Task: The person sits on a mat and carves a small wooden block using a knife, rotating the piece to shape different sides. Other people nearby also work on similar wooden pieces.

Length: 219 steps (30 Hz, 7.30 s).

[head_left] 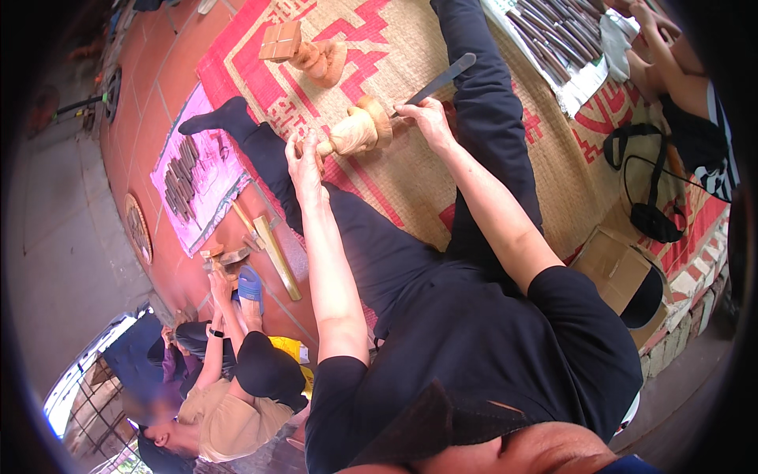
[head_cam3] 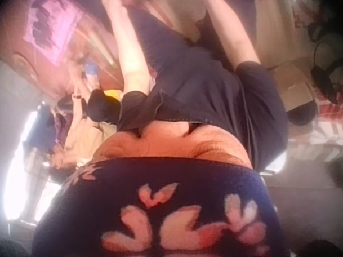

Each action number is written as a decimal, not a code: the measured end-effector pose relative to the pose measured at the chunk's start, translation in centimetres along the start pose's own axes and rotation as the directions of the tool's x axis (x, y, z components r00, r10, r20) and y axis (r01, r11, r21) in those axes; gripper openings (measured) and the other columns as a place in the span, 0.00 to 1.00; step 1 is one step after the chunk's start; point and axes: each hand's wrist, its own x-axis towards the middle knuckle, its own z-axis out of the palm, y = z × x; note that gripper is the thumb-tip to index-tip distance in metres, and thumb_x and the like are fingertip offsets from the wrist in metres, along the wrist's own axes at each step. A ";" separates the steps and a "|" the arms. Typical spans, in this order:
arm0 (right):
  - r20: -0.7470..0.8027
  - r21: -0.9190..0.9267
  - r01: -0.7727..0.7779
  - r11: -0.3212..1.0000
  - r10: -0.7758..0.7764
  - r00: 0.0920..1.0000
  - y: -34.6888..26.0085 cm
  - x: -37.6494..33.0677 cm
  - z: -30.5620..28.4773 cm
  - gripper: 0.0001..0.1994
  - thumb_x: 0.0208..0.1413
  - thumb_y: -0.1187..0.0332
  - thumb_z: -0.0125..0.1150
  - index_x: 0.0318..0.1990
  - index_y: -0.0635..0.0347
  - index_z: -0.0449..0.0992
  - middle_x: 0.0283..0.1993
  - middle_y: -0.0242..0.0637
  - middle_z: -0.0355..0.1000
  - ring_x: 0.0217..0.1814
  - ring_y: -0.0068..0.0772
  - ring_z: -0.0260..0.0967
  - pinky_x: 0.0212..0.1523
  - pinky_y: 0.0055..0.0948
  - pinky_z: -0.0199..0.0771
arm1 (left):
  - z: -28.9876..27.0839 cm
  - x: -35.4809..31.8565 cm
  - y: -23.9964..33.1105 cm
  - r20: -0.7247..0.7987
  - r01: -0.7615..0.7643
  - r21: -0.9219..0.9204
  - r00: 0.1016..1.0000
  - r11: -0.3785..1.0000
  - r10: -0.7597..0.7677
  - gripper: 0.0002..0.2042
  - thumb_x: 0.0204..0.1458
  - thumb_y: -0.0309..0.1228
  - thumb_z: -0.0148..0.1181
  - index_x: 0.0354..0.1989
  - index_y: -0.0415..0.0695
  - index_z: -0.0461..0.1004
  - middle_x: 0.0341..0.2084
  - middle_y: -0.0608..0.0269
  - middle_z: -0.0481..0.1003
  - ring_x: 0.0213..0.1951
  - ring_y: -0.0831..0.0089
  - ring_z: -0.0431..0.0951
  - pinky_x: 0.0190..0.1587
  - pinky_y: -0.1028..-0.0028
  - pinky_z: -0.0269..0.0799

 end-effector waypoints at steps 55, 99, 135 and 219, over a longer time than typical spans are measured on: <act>-0.055 0.050 0.064 0.997 -0.061 0.997 0.5 0.1 0.1 0.04 0.52 0.73 0.63 0.33 0.64 0.79 0.30 0.30 0.75 0.30 0.19 0.70 0.34 0.19 0.67 | 1.4 1.3 -1.1 0.100 -0.192 0.199 0.979 0.961 0.175 0.32 0.56 0.50 0.58 0.60 0.38 0.62 0.54 0.52 0.66 0.56 0.65 0.65 0.60 0.68 0.59; 0.102 0.253 0.168 0.953 -0.199 0.975 -4.3 -3.4 4.3 0.06 0.48 0.76 0.66 0.35 0.64 0.80 0.45 0.38 0.78 0.47 0.25 0.73 0.55 0.28 0.68 | 3.5 -0.3 0.7 0.014 -0.175 0.357 0.983 0.917 0.182 0.32 0.54 0.49 0.59 0.60 0.39 0.63 0.58 0.47 0.65 0.60 0.60 0.65 0.62 0.65 0.57; 0.240 0.177 0.102 0.979 -0.143 0.960 -4.2 -3.0 4.5 0.13 0.49 0.78 0.62 0.44 0.67 0.80 0.43 0.38 0.79 0.43 0.26 0.75 0.55 0.25 0.68 | 4.8 -1.0 1.1 0.018 -0.256 0.554 0.955 0.792 0.296 0.32 0.52 0.54 0.58 0.59 0.45 0.65 0.55 0.48 0.67 0.58 0.53 0.69 0.58 0.60 0.63; 0.162 0.195 0.061 0.979 -0.093 0.982 -5.0 -2.8 3.8 0.14 0.46 0.79 0.60 0.42 0.68 0.80 0.42 0.40 0.78 0.42 0.25 0.75 0.49 0.23 0.72 | 4.9 -1.2 1.4 0.018 -0.278 0.572 0.945 0.772 0.327 0.31 0.52 0.53 0.58 0.60 0.46 0.65 0.55 0.49 0.68 0.56 0.54 0.70 0.57 0.60 0.64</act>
